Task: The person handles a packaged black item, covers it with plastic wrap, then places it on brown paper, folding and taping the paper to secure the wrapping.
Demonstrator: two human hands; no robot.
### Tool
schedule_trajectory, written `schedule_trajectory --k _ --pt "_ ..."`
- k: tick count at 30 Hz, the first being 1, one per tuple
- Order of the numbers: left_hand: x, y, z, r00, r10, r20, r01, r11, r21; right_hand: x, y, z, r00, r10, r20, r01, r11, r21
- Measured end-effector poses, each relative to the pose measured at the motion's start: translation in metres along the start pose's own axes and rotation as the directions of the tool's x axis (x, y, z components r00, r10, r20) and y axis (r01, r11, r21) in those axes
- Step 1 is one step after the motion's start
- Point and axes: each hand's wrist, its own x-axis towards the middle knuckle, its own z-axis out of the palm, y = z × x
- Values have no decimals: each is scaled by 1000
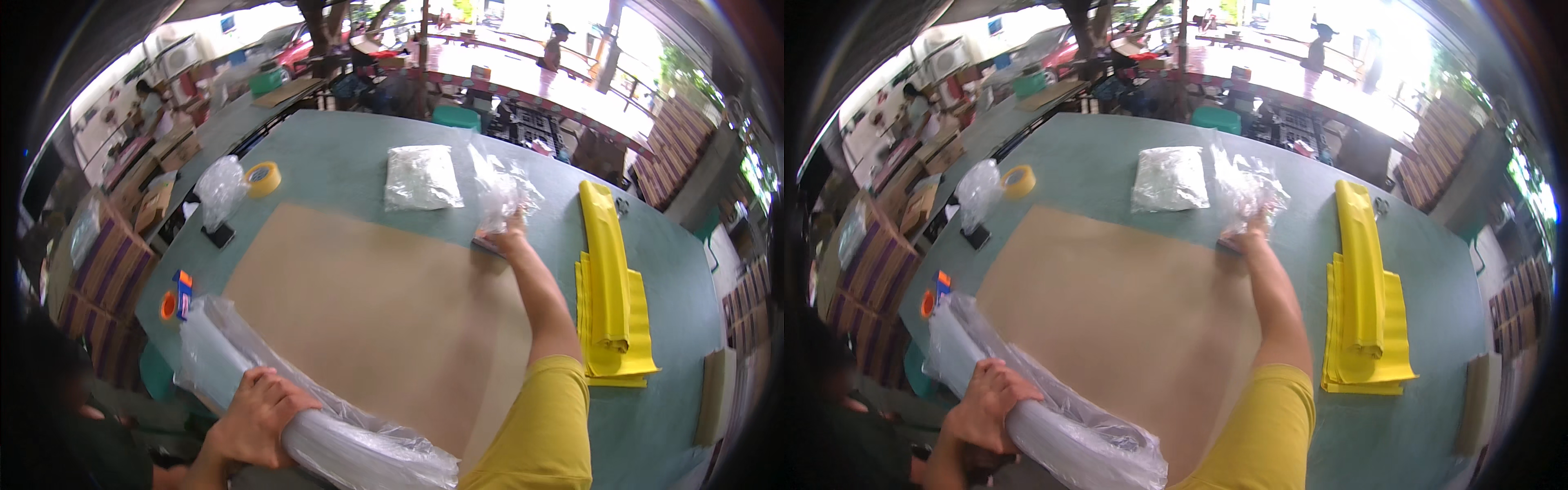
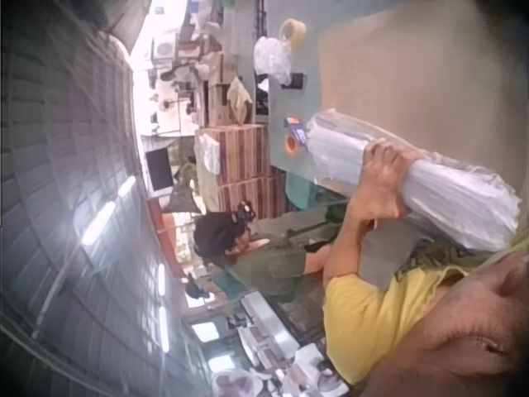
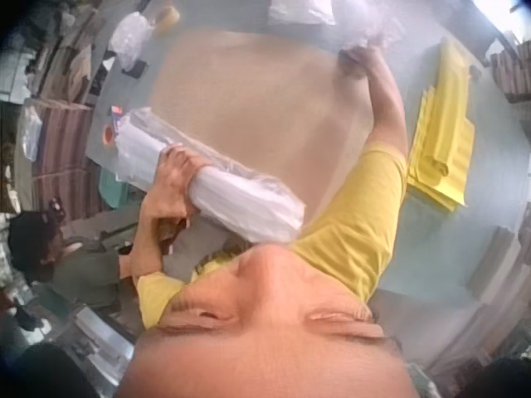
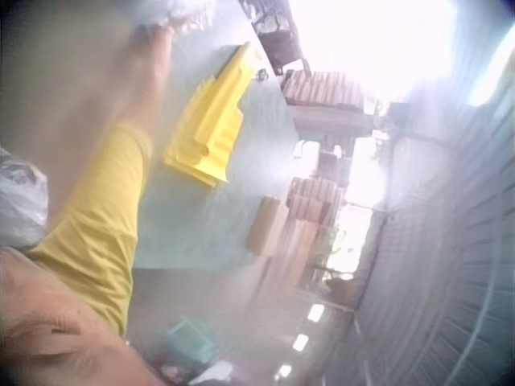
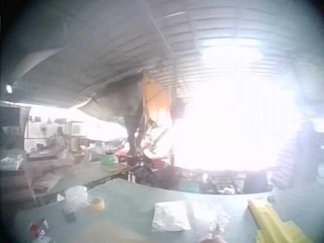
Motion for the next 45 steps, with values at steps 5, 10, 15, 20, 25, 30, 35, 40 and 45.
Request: schedule_trajectory --k 5,10,15,20,25,30,35,40,45 --pt "-12 6 5 997 3 -79 2 998 61 35 -53 5 964 227 139 -134 865 -483" --pt "13 -5 7 991 125 -54 -124 992 25 69 -3 98 946 175 -272 -269 893 -361" --pt "-20 2 6 998 -37 -57 40 999 38 20 -61 29 950 -28 -311 -16 990 -139" --pt "8 3 3 998 57 9 -57 998 -9 49 22 95 951 162 -265 -173 985 -20" --pt "2 14 -8 999 -32 -3 32 997 -75 42 32 78 924 -16 -382 132 951 279" --pt "-6 -2 8 997 35 -66 -33 999 31 -13 19 85 848 -110 -519 99 994 -49" --pt "9 -4 4 993 95 -64 -96 995 -13 32 42 128 913 170 -372 -253 949 -186" --pt "0 -2 5 999 4 -54 -3 1000 13 17 4 69 978 -65 -198 108 971 215" --pt "12 -11 2 990 120 -76 -120 993 0 52 62 130 866 -6 -500 163 949 271"
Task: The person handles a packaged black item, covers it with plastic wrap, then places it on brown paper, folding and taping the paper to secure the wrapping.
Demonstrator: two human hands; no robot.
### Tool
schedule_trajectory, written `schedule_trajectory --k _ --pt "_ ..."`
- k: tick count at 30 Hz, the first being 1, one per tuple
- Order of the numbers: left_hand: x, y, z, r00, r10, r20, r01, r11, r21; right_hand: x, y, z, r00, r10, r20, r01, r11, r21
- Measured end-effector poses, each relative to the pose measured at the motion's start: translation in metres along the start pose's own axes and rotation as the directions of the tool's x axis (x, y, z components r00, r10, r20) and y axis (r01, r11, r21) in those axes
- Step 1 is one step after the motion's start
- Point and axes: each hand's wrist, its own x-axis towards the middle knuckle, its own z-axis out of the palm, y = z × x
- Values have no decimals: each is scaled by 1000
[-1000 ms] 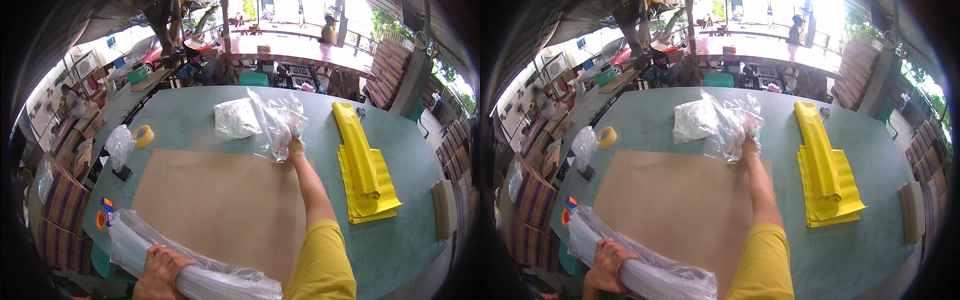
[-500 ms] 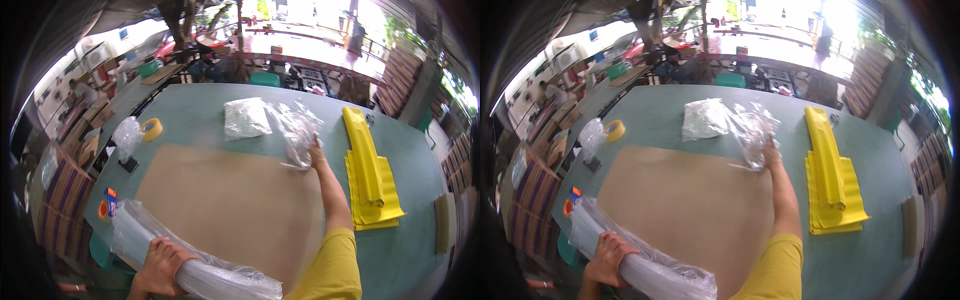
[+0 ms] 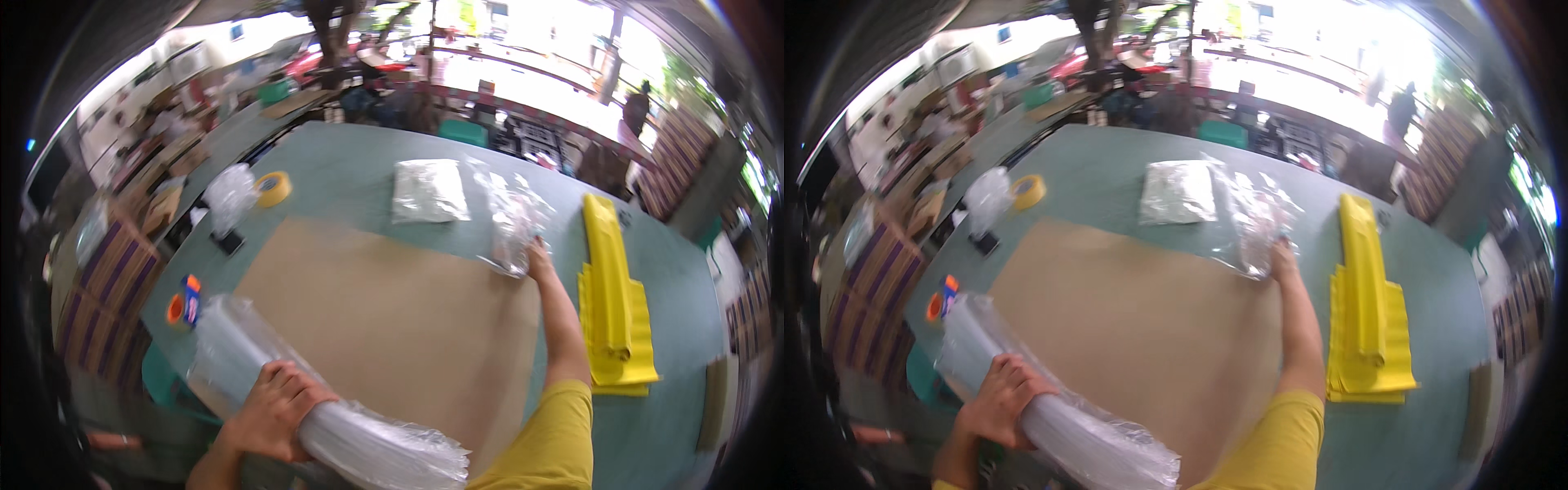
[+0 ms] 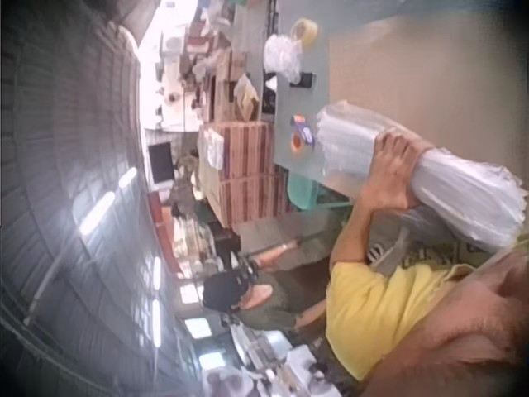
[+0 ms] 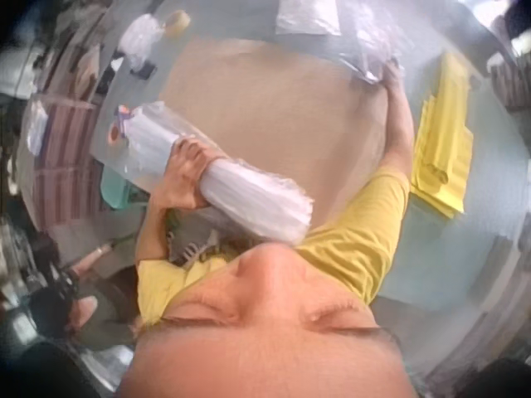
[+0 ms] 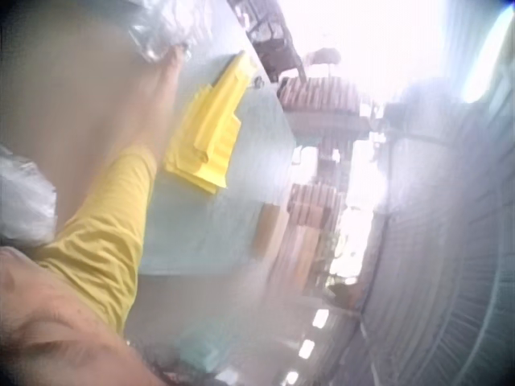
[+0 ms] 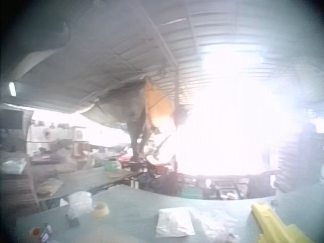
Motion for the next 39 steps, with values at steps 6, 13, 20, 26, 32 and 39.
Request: schedule_trajectory --k 6,13,20,26,32,39 --pt "-3 1 10 999 -18 31 18 1000 8 -58 -31 -43 780 -24 -625 127 985 120" --pt "-37 6 15 995 -14 -102 8 998 -58 -118 -96 -118 795 133 -592 -9 978 208" --pt "-26 3 9 999 27 -28 -26 999 44 -237 -153 -242 985 120 -127 73 382 922" --pt "-48 21 5 983 36 -179 -15 993 115 -354 -242 -304 853 -520 -43 85 57 995" --pt "-57 25 3 976 110 -189 -84 987 138 -395 -283 -395 871 -482 -92 438 677 591" --pt "-74 9 0 980 167 -108 -150 977 152 -392 -345 -402 931 -364 -24 351 874 336"
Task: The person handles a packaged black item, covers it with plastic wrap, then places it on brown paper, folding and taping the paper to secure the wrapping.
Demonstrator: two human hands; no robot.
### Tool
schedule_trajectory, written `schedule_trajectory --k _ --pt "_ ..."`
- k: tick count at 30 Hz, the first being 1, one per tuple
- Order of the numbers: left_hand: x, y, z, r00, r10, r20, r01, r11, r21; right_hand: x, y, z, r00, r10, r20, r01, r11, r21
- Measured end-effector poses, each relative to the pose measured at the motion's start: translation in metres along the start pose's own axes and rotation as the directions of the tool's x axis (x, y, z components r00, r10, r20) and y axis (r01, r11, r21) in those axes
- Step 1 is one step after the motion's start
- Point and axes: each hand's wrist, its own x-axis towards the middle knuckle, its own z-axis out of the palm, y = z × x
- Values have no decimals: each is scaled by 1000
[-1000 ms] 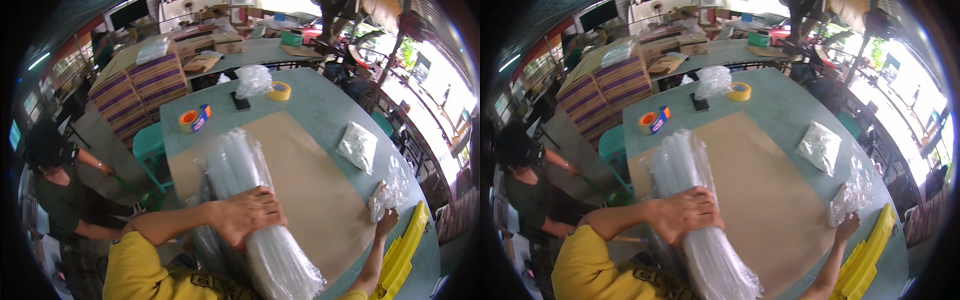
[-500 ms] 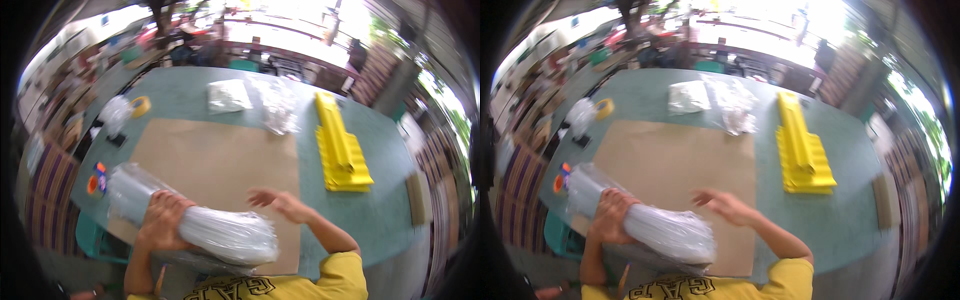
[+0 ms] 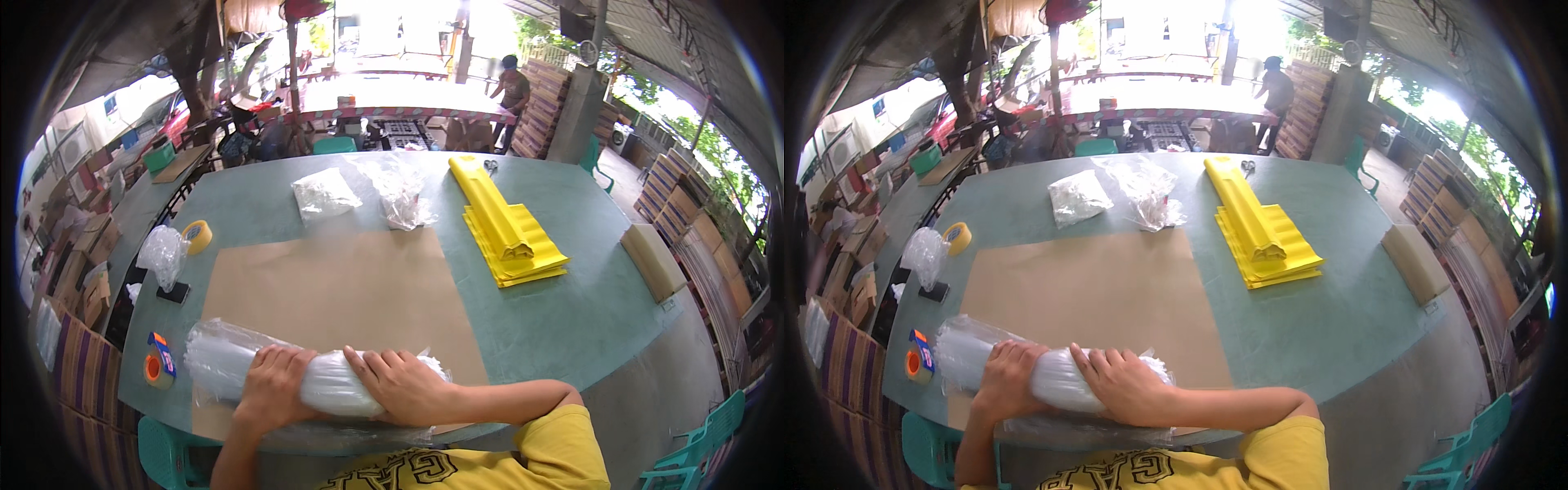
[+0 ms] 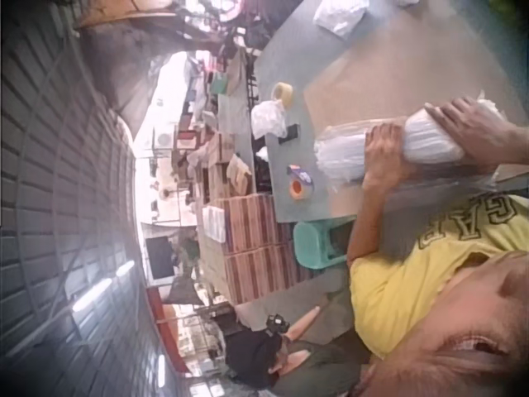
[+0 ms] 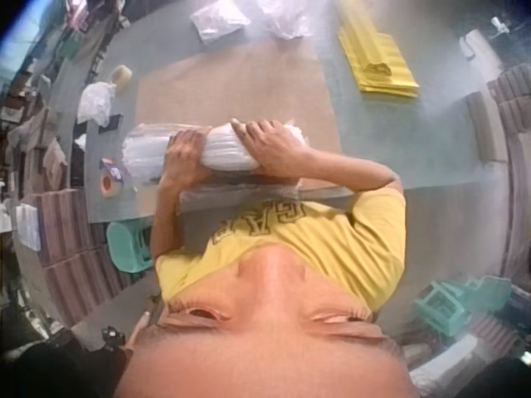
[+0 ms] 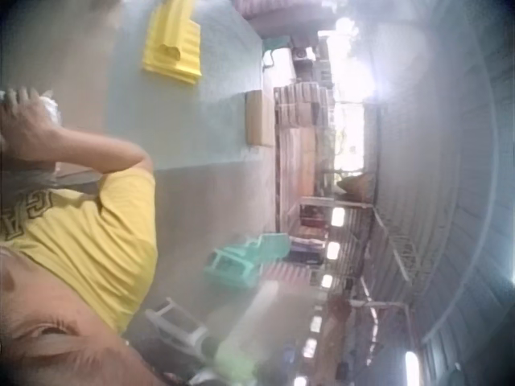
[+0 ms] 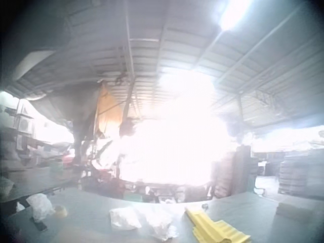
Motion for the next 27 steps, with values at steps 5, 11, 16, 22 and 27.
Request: schedule_trajectory --k 5,11,16,22,27 --pt "-47 -62 -51 977 -142 162 133 989 69 -3 -8 7 999 13 -46 -12 1000 10" --pt "-92 -149 -50 870 -452 196 489 748 -449 -2 -8 9 996 57 -68 -53 997 64" --pt "-113 -162 -8 883 -464 -74 71 287 -955 3 -11 1 995 100 -28 -99 994 54" --pt "-89 -128 24 801 -562 -208 46 404 -914 14 -9 4 969 241 -56 -242 970 -9" --pt "-97 -150 72 574 -797 -186 -114 147 -983 11 -11 6 973 224 -60 -225 974 -7"
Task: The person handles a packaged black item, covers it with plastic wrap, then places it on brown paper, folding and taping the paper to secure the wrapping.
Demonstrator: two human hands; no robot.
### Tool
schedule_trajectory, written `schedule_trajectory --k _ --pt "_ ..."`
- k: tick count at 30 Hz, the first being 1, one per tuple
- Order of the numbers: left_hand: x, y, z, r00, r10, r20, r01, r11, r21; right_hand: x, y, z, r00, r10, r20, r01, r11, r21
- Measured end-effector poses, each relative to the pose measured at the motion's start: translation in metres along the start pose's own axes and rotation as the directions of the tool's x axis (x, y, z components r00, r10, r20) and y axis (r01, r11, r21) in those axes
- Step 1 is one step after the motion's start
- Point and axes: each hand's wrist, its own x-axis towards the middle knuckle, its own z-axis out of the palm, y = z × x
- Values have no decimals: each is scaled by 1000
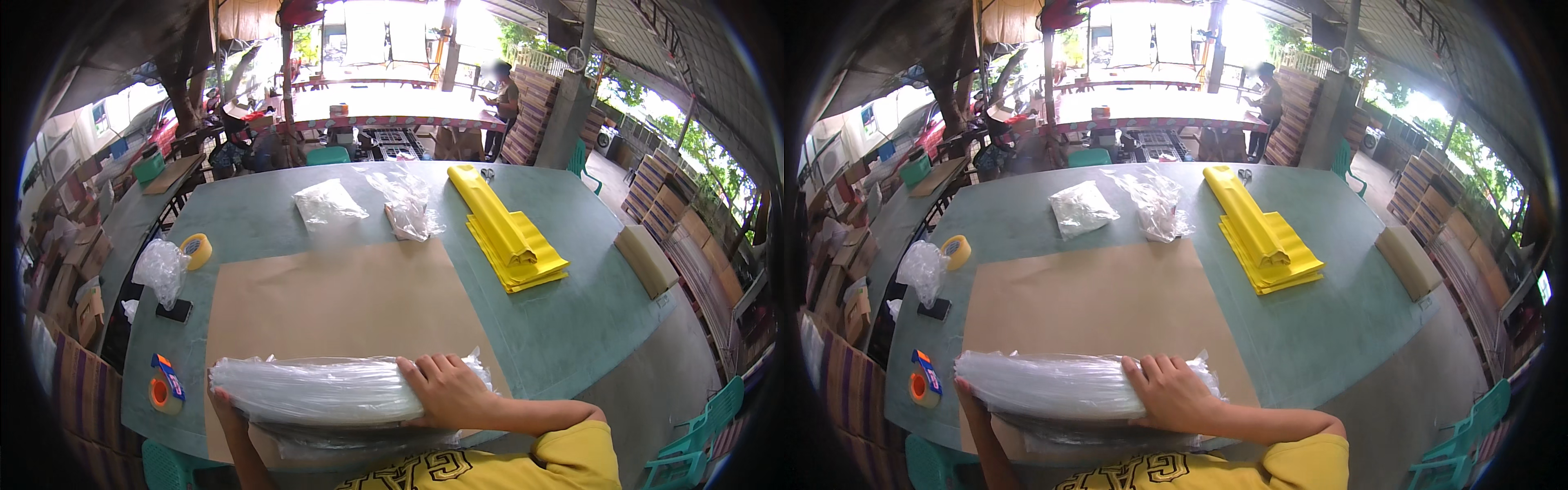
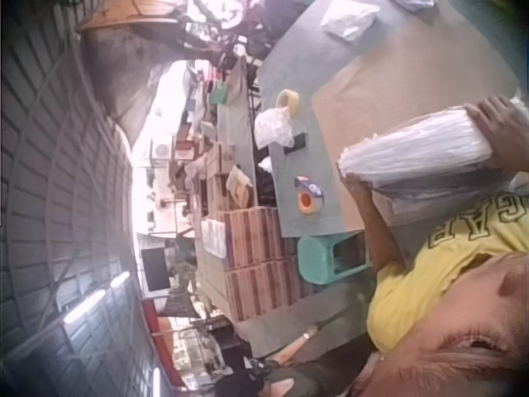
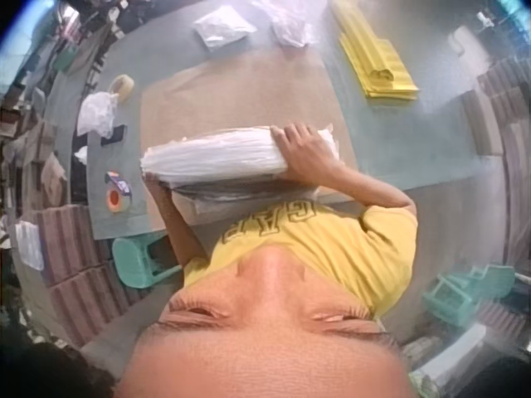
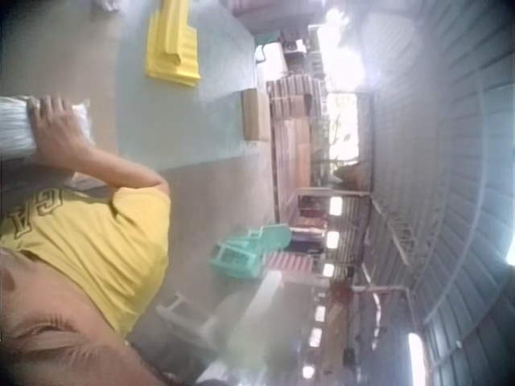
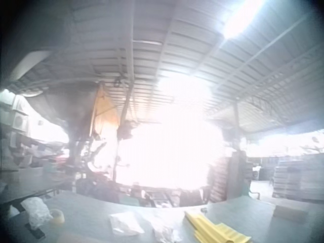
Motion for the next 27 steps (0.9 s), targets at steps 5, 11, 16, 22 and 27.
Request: schedule_trajectory --k 5,11,16,22,27 --pt "1 -2 -3 998 52 25 -53 998 17 -25 40 -13 985 106 134 -141 948 285" --pt "-1 -17 -6 999 29 21 -28 999 -46 -66 41 57 894 412 -174 64 266 962" --pt "3 -42 -52 999 53 -1 -53 996 -67 -83 37 118 837 494 -234 193 133 972" --pt "-4 -1 -12 988 52 -145 -61 996 -60 -66 42 194 838 491 -238 118 263 958" --pt "7 -12 -14 964 182 -194 -141 968 209 -47 51 179 667 602 -440 348 271 898"
